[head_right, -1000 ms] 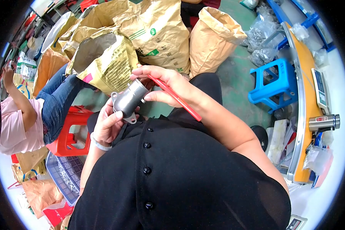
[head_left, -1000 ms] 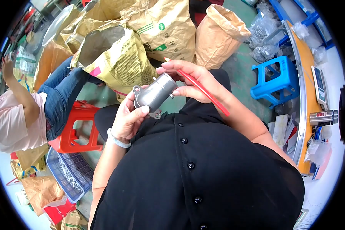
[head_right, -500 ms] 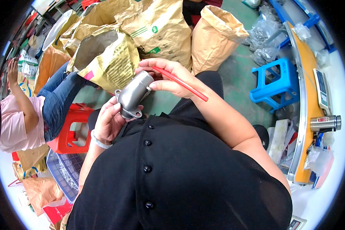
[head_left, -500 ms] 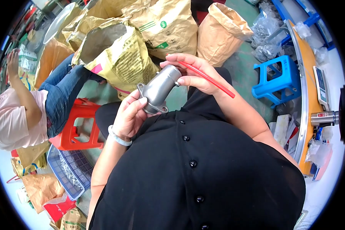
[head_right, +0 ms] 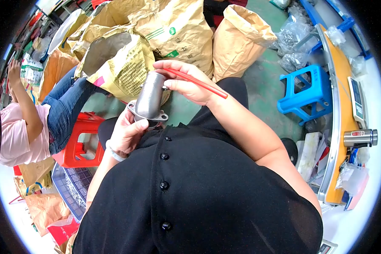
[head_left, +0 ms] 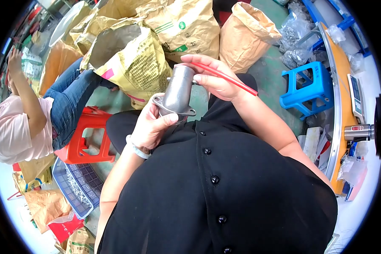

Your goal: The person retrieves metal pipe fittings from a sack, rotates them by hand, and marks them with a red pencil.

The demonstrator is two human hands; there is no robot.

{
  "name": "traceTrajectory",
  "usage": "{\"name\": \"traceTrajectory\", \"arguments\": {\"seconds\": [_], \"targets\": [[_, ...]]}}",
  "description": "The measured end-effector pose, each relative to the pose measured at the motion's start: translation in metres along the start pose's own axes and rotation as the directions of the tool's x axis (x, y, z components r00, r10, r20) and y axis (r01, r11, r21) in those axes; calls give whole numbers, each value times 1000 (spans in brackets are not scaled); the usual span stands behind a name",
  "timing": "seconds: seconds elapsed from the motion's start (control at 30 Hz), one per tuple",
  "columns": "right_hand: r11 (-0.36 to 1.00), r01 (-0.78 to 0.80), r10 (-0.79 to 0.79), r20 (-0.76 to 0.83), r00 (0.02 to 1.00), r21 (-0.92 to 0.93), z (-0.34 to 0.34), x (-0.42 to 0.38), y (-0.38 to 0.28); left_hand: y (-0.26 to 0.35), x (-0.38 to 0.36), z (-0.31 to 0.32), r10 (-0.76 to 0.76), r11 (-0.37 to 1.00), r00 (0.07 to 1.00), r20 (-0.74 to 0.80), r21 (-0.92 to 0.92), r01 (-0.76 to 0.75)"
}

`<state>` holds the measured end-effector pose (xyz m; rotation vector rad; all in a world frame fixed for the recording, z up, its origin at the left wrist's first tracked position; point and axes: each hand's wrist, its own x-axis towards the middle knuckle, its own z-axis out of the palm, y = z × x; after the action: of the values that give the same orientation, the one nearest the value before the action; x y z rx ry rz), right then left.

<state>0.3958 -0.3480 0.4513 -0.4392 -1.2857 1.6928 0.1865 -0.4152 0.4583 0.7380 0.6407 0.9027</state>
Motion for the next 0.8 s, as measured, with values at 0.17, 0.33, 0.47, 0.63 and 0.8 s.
{"name": "traceTrajectory", "arguments": {"seconds": [0.17, 0.33, 0.47, 0.63, 0.8], "targets": [[997, -80, 81, -98, 992, 14, 4, 2, -1, -2, 2, 5, 33, 997, 999, -41, -63, -35], [990, -116, 110, -78, 991, -78, 16, -2, -7, -6, 2, 3, 59, 997, 994, -94, -46, -63], [943, -63, 54, -36, 998, -326, 26, -4, -11, -7, 1, 6, 106, 994, 992, -74, -6, -107], [931, -4, 7, 8, 1000, -365, 33, -6, -11, -4, -2, 8, 81, 991, 994, -76, -100, -89], [911, -41, 28, -38, 999, -410, 39, -7, -18, -7, -2, 8, 133, 990, 989, -67, -35, -135]]}}
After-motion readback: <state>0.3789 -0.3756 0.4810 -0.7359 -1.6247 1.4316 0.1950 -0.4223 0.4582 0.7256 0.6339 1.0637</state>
